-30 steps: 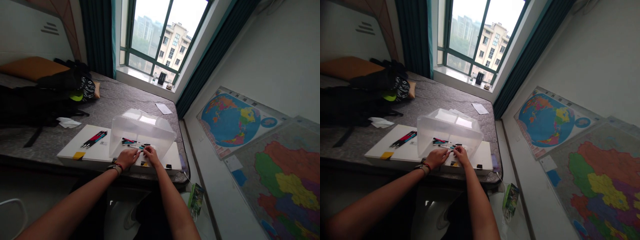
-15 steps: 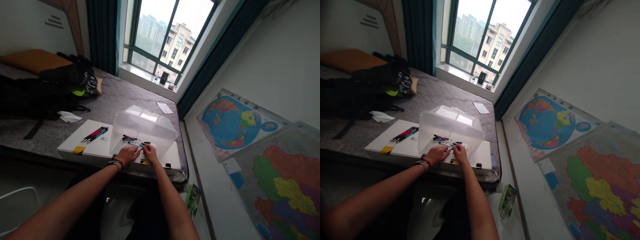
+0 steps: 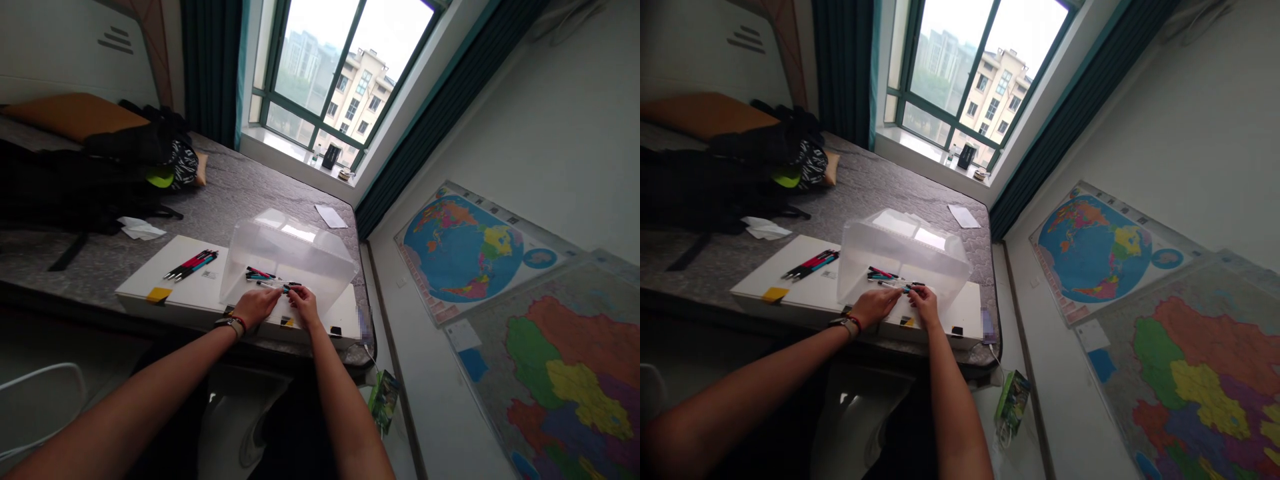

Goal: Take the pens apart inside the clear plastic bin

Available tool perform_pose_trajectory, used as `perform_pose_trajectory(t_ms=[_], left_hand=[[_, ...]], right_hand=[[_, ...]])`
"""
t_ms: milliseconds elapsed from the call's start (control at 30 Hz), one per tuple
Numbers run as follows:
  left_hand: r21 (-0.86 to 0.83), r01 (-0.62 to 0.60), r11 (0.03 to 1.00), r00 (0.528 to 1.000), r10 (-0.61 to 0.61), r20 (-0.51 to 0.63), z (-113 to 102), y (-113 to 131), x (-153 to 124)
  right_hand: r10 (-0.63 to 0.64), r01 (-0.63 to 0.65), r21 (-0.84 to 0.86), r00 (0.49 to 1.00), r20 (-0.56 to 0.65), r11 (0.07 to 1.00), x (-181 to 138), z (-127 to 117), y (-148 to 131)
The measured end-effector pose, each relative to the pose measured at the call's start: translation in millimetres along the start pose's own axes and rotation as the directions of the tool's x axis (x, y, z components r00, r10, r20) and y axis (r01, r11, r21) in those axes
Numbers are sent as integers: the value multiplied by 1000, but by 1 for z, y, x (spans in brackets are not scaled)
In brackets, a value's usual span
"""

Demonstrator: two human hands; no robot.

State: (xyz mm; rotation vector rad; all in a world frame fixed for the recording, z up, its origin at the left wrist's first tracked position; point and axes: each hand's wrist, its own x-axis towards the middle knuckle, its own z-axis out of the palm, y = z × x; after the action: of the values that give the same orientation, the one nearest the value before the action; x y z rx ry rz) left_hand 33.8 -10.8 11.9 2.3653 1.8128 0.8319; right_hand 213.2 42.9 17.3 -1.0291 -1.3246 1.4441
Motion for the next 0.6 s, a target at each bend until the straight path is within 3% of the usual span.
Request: perform_pose_trajectory(t_ms=[100, 333, 600], left_hand=[[-2, -10, 1000, 1000, 10, 11, -1, -1, -1], [17, 21, 1000, 1000, -21, -11, -2, 2, -1], [27, 56, 998, 997, -55, -47, 5, 0, 0]], right_hand=[[6, -6, 15, 1000, 19, 1000, 0, 0, 0], [31, -17, 92, 987, -155, 996, 5, 0, 6], [46, -10, 185, 981, -191, 983, 5, 0, 9]])
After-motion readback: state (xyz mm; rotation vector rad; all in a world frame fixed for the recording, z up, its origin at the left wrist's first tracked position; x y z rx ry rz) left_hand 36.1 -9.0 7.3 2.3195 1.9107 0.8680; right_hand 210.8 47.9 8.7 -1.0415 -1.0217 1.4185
